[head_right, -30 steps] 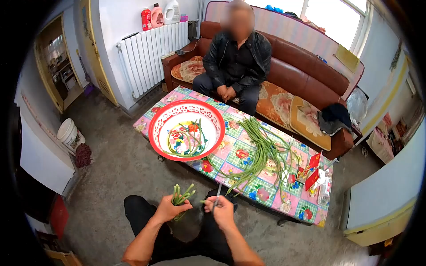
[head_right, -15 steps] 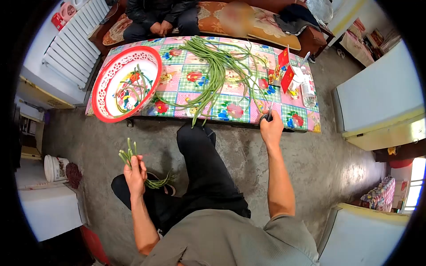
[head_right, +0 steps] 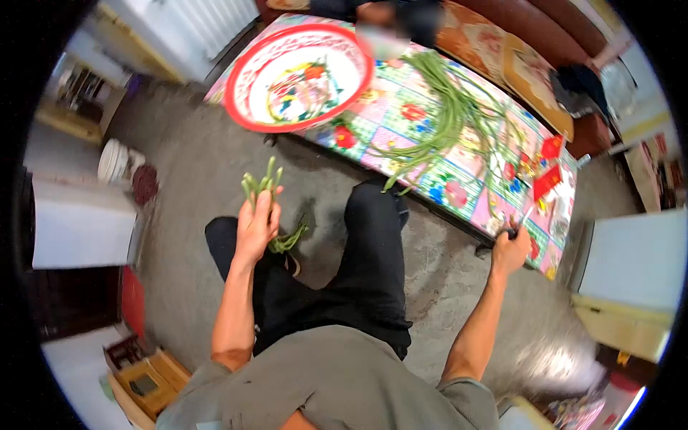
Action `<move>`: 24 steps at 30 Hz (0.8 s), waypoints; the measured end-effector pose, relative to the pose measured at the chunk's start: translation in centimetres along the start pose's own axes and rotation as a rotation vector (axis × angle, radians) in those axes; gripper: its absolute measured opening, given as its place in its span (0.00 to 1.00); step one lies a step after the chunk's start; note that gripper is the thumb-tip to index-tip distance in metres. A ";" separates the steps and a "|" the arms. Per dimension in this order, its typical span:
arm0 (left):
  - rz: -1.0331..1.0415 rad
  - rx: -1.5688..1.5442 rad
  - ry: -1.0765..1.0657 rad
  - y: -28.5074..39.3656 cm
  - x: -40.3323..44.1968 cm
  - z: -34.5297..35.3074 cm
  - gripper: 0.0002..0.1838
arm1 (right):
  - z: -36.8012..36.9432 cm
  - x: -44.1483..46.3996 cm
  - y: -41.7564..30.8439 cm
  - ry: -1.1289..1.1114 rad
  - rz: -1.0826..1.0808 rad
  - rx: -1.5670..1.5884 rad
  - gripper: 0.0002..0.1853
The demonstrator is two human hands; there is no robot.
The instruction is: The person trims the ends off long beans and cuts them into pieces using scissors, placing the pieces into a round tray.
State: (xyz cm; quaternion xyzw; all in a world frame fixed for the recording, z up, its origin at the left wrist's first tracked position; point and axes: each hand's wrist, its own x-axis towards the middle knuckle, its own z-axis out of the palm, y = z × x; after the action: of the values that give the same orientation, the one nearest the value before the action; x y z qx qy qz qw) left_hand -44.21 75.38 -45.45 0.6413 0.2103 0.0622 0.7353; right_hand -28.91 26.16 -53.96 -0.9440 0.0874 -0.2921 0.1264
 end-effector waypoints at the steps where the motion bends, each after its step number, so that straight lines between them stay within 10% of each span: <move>1: -0.003 -0.047 0.008 -0.1 0.1 -0.1 0.19 | 0.4 0.0 0.7 -0.017 -0.026 0.051 0.10; 10: 0.049 -0.196 -0.084 0.3 0.5 -1.0 0.19 | -3.4 -0.9 -8.3 0.109 -0.042 0.448 0.12; 18: 0.020 -0.198 -0.061 0.6 0.5 -1.3 0.20 | -4.8 -7.4 -26.0 -0.893 0.178 1.309 0.14; 24: -0.025 -0.056 -0.088 -0.2 -0.1 -0.9 0.18 | -4.7 -8.4 -34.6 -1.249 0.298 1.525 0.17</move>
State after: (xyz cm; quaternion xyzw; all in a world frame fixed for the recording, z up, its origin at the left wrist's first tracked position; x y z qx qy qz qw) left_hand -44.72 76.17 -45.69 0.6200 0.1841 0.0307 0.7621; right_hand -35.31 60.21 -44.61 -0.5740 -0.0881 0.2977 0.7577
